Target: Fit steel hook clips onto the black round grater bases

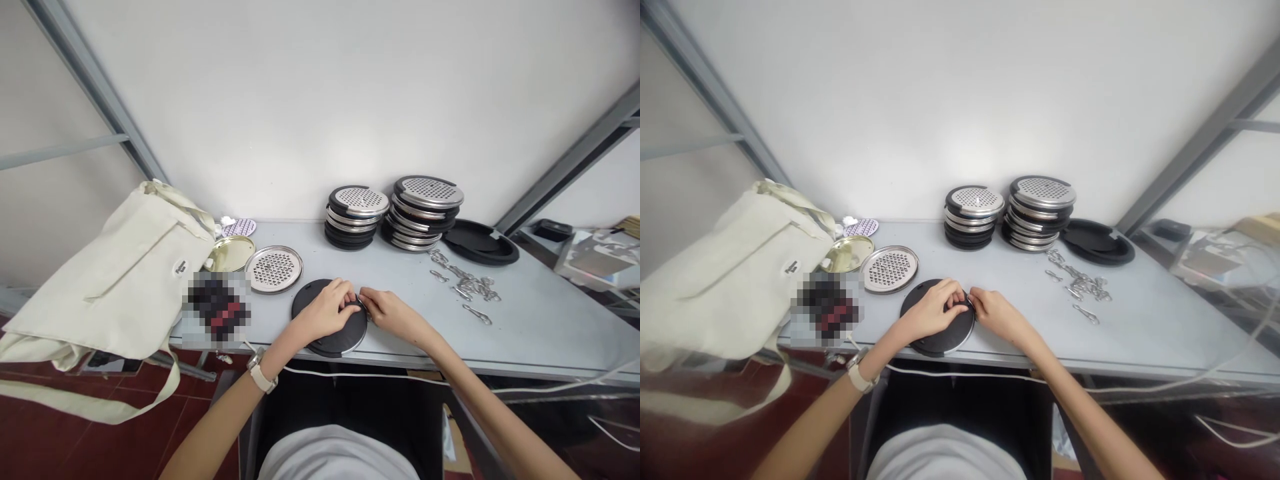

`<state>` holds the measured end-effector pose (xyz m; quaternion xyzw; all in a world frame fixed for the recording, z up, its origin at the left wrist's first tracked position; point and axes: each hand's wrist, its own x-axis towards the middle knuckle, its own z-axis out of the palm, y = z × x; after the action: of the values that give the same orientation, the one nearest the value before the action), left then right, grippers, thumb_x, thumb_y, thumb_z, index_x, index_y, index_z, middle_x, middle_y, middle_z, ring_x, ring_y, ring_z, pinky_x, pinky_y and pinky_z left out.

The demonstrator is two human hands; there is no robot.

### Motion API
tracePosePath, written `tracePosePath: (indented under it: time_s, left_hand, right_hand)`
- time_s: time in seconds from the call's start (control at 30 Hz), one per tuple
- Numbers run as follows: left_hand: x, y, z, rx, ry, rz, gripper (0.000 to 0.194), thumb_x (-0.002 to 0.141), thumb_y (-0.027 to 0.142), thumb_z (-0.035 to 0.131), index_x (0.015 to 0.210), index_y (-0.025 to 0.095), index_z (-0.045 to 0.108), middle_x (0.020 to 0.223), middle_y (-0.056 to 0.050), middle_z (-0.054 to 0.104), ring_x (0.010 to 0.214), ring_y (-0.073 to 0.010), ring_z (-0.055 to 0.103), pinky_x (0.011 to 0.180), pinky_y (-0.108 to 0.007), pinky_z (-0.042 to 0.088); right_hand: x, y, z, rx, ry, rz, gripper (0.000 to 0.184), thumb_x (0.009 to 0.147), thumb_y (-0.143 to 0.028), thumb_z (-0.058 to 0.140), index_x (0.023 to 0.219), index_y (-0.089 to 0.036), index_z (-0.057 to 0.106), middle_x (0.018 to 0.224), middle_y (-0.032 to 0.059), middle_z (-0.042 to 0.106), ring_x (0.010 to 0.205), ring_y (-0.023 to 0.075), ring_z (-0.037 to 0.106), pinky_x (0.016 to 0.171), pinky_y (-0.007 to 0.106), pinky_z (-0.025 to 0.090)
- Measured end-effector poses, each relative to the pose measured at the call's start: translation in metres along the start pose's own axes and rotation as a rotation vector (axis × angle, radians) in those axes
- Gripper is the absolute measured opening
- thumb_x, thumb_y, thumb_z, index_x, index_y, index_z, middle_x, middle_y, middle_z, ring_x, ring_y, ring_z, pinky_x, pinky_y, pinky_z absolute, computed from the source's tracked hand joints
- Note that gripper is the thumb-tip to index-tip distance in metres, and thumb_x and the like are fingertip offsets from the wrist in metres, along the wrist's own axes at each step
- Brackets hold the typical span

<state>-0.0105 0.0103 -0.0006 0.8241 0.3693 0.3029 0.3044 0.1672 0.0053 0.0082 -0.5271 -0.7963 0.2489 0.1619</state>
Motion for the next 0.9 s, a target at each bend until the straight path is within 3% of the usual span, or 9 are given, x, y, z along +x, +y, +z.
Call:
tracePosePath:
  time_s: [0.9]
  left_hand:
    - [-0.001, -0.004, 0.002, 0.04, -0.002, 0.007, 0.006, 0.085, 0.019, 0.054, 0.087, 0.018, 0.048, 0.09, -0.002, 0.049, 0.077, -0.0133, 0.051, 0.072, -0.028, 0.044]
  right_hand:
    - [-0.012, -0.003, 0.024, -0.25, 0.142, 0.067, 0.015, 0.09, -0.018, 0.031, 0.084, -0.02, 0.045, 0.06, 0.0012, 0.057, 0.05, 0.0152, 0.054, 0.048, 0.023, 0.023]
